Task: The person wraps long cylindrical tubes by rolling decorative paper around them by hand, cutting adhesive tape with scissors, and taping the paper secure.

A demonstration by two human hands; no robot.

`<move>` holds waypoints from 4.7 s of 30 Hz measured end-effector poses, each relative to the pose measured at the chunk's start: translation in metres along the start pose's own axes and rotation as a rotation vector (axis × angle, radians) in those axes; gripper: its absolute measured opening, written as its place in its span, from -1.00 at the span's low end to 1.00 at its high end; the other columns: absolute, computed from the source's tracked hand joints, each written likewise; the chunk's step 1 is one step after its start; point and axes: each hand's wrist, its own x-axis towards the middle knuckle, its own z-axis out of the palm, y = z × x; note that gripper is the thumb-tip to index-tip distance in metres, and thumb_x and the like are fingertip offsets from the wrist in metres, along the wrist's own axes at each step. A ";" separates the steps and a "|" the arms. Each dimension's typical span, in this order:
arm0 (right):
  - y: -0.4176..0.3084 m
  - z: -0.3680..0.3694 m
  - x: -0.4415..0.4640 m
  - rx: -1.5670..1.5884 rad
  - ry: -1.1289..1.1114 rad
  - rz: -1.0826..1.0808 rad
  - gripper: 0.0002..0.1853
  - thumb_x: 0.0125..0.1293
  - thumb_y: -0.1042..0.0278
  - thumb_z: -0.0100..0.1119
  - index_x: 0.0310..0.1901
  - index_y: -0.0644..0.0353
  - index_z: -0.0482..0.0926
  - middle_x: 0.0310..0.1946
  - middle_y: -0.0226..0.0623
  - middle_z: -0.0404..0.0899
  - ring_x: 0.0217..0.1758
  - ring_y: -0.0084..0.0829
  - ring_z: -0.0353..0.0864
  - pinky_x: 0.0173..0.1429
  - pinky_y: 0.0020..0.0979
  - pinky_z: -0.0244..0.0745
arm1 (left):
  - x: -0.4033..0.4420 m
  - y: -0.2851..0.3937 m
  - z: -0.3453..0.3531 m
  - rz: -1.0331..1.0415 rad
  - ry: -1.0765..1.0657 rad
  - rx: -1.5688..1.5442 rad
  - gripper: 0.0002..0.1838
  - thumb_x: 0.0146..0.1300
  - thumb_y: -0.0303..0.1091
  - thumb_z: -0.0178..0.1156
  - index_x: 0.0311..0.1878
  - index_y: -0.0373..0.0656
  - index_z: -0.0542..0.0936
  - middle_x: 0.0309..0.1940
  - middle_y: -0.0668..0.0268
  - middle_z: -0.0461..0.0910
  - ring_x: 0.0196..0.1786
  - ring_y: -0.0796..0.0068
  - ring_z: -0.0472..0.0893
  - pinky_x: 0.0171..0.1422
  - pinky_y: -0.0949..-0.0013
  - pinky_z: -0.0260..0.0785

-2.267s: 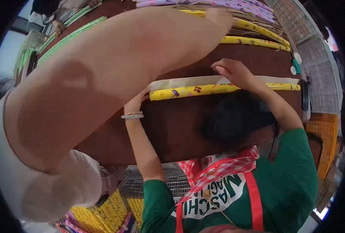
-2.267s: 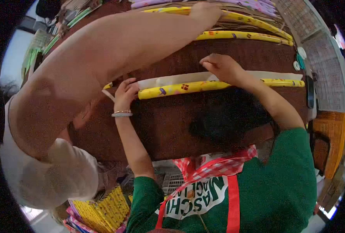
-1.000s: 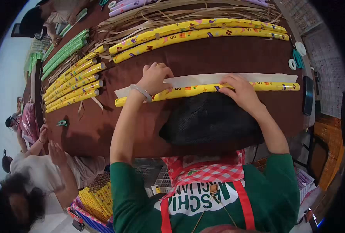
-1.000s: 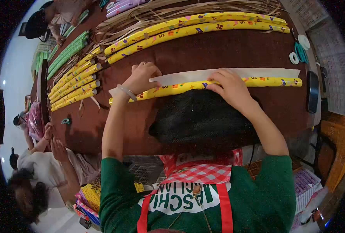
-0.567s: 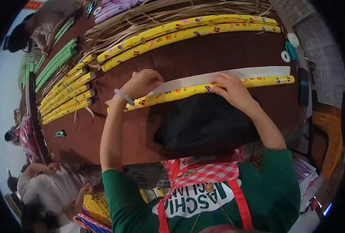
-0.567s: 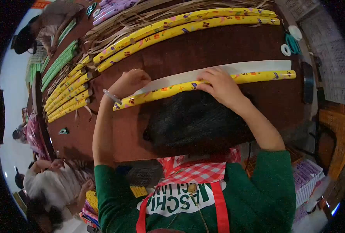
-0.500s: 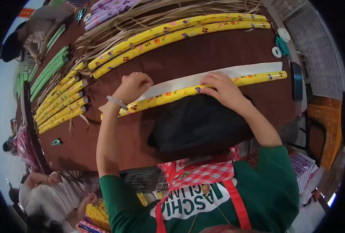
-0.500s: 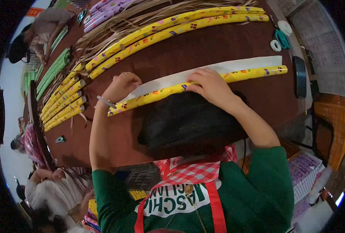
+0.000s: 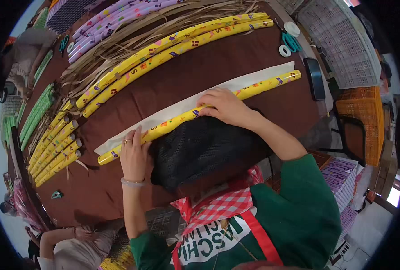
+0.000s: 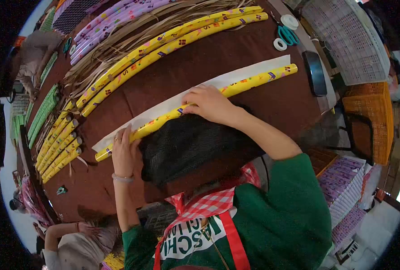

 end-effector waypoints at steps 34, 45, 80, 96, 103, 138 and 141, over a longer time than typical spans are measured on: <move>-0.103 0.096 0.161 -0.159 -0.396 0.009 -0.71 0.10 0.01 0.23 -0.36 0.07 0.68 -0.38 -0.23 0.67 -0.30 -0.19 0.66 -0.15 -0.22 0.54 | -0.019 -0.005 0.037 -0.175 0.277 -0.040 -0.79 0.14 -0.32 0.15 -0.19 -0.20 0.56 -0.16 0.17 0.53 -0.16 0.24 0.55 -0.05 0.23 0.41; -0.081 0.051 0.114 -0.192 -0.385 0.174 -0.72 0.17 0.03 0.16 -0.37 0.08 0.64 -0.44 -0.29 0.65 -0.33 -0.21 0.64 -0.20 -0.21 0.51 | -0.023 -0.006 0.032 -0.188 0.367 -0.050 -0.66 -0.06 -0.26 0.36 -0.19 -0.10 0.52 -0.21 0.28 0.55 -0.17 0.16 0.55 -0.02 0.22 0.38; 0.180 -0.262 -0.146 -0.462 0.017 0.690 -0.75 0.24 0.25 0.18 -0.35 0.33 0.56 -0.43 -0.27 0.50 -0.35 -0.45 0.47 -0.19 -0.36 0.37 | -0.017 0.001 0.012 -0.209 0.023 0.158 -0.64 0.16 -0.18 0.23 -0.03 -0.12 0.46 -0.09 0.21 0.58 0.07 0.17 0.52 0.14 0.09 0.27; -0.005 -0.075 0.034 -0.075 0.062 -0.213 -0.73 0.31 0.34 0.15 0.03 0.09 0.58 -0.18 -0.27 0.51 -0.07 -0.30 0.51 0.03 -0.39 0.41 | -0.018 0.001 0.014 -0.170 0.101 0.157 -0.69 0.19 -0.23 0.23 -0.06 -0.15 0.49 -0.16 0.12 0.58 -0.10 0.05 0.56 0.04 0.11 0.33; 0.004 0.024 0.087 -0.176 -0.249 -0.416 -0.63 0.31 0.21 0.14 0.15 -0.09 0.53 -0.14 -0.35 0.48 -0.09 -0.31 0.46 0.03 -0.29 0.36 | -0.020 -0.001 0.018 -0.188 0.093 0.195 -0.62 0.12 -0.15 0.28 -0.09 -0.14 0.47 -0.21 0.16 0.58 -0.04 0.15 0.55 0.10 0.13 0.33; -0.010 -0.014 0.103 -0.601 -0.398 -0.993 -0.69 0.30 0.36 0.03 0.06 0.08 0.55 -0.14 -0.47 0.51 -0.17 -0.50 0.46 0.01 -0.44 0.28 | -0.016 -0.006 0.015 -0.152 0.072 0.133 -0.65 0.13 -0.20 0.28 -0.10 -0.15 0.45 -0.18 0.09 0.53 -0.14 0.08 0.55 0.01 0.16 0.39; -0.016 -0.007 0.101 -0.278 -0.235 -0.660 -0.69 0.31 0.37 0.02 0.06 0.02 0.56 -0.12 -0.38 0.52 -0.12 -0.38 0.48 0.05 -0.33 0.29 | -0.016 -0.004 0.015 -0.155 0.076 0.144 -0.65 0.12 -0.20 0.28 -0.11 -0.14 0.45 -0.19 0.10 0.53 -0.15 0.07 0.55 0.00 0.16 0.39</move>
